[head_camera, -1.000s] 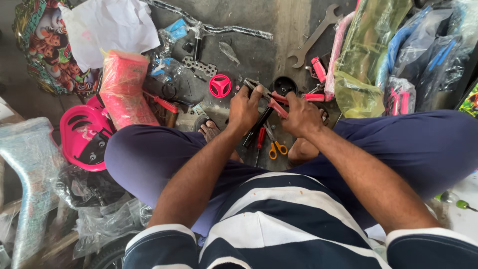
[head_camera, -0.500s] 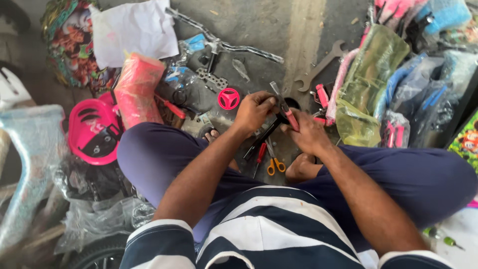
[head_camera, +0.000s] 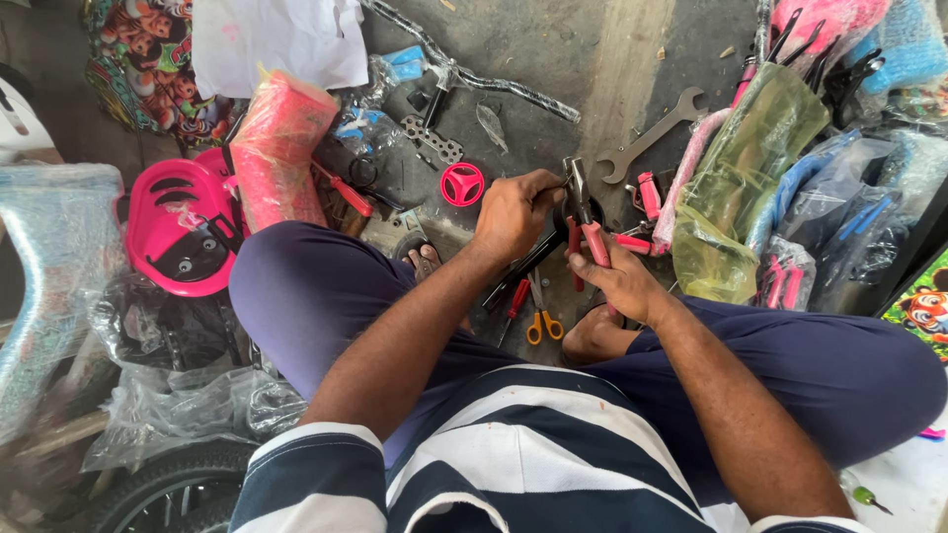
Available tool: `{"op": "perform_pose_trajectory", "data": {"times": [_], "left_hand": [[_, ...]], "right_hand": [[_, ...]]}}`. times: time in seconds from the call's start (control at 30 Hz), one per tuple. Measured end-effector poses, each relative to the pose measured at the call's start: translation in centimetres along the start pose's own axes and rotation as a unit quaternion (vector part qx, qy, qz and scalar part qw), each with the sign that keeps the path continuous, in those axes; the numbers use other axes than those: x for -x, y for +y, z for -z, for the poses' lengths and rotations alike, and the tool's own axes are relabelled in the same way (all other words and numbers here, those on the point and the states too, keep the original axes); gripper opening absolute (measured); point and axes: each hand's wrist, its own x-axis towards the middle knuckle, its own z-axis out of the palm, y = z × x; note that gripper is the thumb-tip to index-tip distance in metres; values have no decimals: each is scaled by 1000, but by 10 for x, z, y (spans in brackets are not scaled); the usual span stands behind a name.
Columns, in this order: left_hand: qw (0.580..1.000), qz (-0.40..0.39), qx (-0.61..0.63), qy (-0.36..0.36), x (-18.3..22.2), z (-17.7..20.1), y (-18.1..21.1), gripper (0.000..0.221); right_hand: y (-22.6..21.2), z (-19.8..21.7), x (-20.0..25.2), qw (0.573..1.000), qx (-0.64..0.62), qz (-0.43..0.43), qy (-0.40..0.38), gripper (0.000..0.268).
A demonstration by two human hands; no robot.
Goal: The person sits on the floor and assembles a bicycle wheel hub with a pink plastic cap and metal hardware. They use pliers to secure a metal clip and adjust components on the hub, handling the wheel and tools repeatedly.
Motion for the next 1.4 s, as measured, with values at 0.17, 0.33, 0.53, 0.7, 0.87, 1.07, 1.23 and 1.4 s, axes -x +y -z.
{"op": "perform_pose_trajectory", "data": {"times": [0.17, 0.33, 0.53, 0.7, 0.87, 1.07, 1.23, 1.4], "left_hand": [[999, -1, 0, -32, -3, 6, 5, 16], [999, -2, -10, -51, -4, 9, 2, 16], [993, -101, -55, -38, -2, 9, -4, 13], [980, -143, -127, -48, -1, 9, -7, 10], [980, -143, -125, -54, 0, 10, -5, 10], [993, -92, -26, -70, -1, 14, 7, 18], [996, 37, 41, -69, 3, 11, 7, 42], [993, 106, -21, -53, 9, -14, -13, 51]], "right_hand": [[-2, 3, 1, 999, 22, -31, 7, 61], [-2, 5, 2, 999, 40, 5, 4, 65], [-16, 7, 12, 993, -52, -99, -29, 75], [-30, 5, 15, 997, -9, -78, -13, 72], [-23, 2, 17, 996, -10, -93, -2, 70], [5, -6, 13, 990, 70, 104, 69, 56], [13, -19, 9, 983, 126, -12, 133, 53], [14, -28, 1, 965, 204, -53, 153, 55]]}}
